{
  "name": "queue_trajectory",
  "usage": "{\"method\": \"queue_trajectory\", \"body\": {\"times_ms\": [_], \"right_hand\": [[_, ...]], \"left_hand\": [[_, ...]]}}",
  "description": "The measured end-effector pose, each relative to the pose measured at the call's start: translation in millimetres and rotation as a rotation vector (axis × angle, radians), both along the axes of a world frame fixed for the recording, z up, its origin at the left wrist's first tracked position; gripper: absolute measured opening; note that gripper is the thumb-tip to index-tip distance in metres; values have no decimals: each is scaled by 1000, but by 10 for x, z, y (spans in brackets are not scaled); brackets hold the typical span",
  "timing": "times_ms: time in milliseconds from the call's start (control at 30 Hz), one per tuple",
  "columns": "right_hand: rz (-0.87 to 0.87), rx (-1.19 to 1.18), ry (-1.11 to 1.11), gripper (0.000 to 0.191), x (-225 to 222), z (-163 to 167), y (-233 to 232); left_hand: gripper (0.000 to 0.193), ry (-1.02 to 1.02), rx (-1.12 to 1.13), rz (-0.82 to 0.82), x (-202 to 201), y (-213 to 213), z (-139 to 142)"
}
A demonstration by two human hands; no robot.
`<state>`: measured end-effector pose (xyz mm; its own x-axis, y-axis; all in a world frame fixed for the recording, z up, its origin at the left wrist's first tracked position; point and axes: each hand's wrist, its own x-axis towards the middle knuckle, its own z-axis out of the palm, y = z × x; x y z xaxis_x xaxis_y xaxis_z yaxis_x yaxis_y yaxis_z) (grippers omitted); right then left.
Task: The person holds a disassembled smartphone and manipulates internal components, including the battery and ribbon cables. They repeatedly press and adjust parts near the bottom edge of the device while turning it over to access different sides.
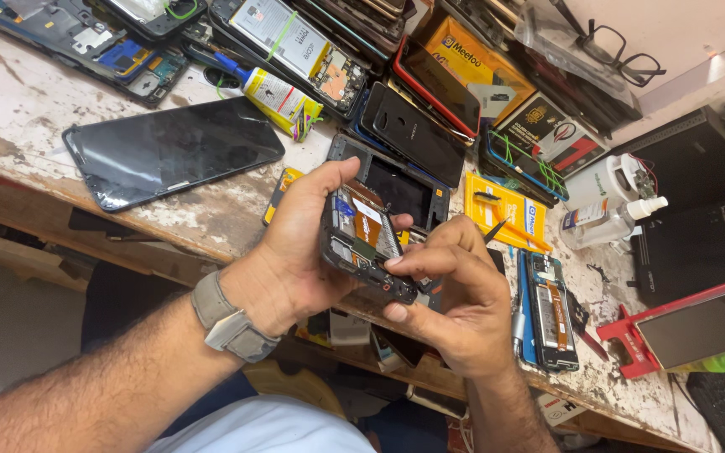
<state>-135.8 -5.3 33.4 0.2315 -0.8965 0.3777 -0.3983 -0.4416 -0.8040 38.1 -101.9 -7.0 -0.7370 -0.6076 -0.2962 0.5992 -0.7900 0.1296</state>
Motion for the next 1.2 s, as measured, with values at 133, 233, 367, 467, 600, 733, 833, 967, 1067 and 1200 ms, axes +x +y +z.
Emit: {"method": "queue_trajectory", "body": {"times_ms": [133, 233, 367, 467, 600, 733, 833, 967, 1067, 1200], "right_hand": [[-5, -8, 20, 39, 11, 14, -3], [-5, -30, 66, 40, 14, 38, -4], [-9, -87, 193, 42, -8, 86, -13], [-15, -103, 213, 42, -8, 93, -16], [-10, -37, 88, 40, 3, 63, -12], [-11, 21, 25, 41, -14, 37, -17], [-2, 51, -4, 40, -29, 25, -10], [7, 61, -33, 40, -31, 6, -18], [6, 62, -34, 40, -26, 9, -17], [-7, 48, 27, 40, -16, 41, -14]], "left_hand": [[47, -4, 0, 3, 3, 1, 0], [46, -5, 1, -6, 1, -2, -5], [46, 6, 8, 9, -14, -2, -13], [46, -6, 13, -6, -17, -4, -10], [50, -8, 12, -28, -26, -15, -1], [52, -2, 13, -32, -30, -11, -10], [52, 0, 14, -31, -23, 1, -25], [53, 8, 4, -45, -12, 2, -30], [55, 6, 1, -34, -14, 7, -26], [53, -9, 10, -36, -5, 8, -17]]}}
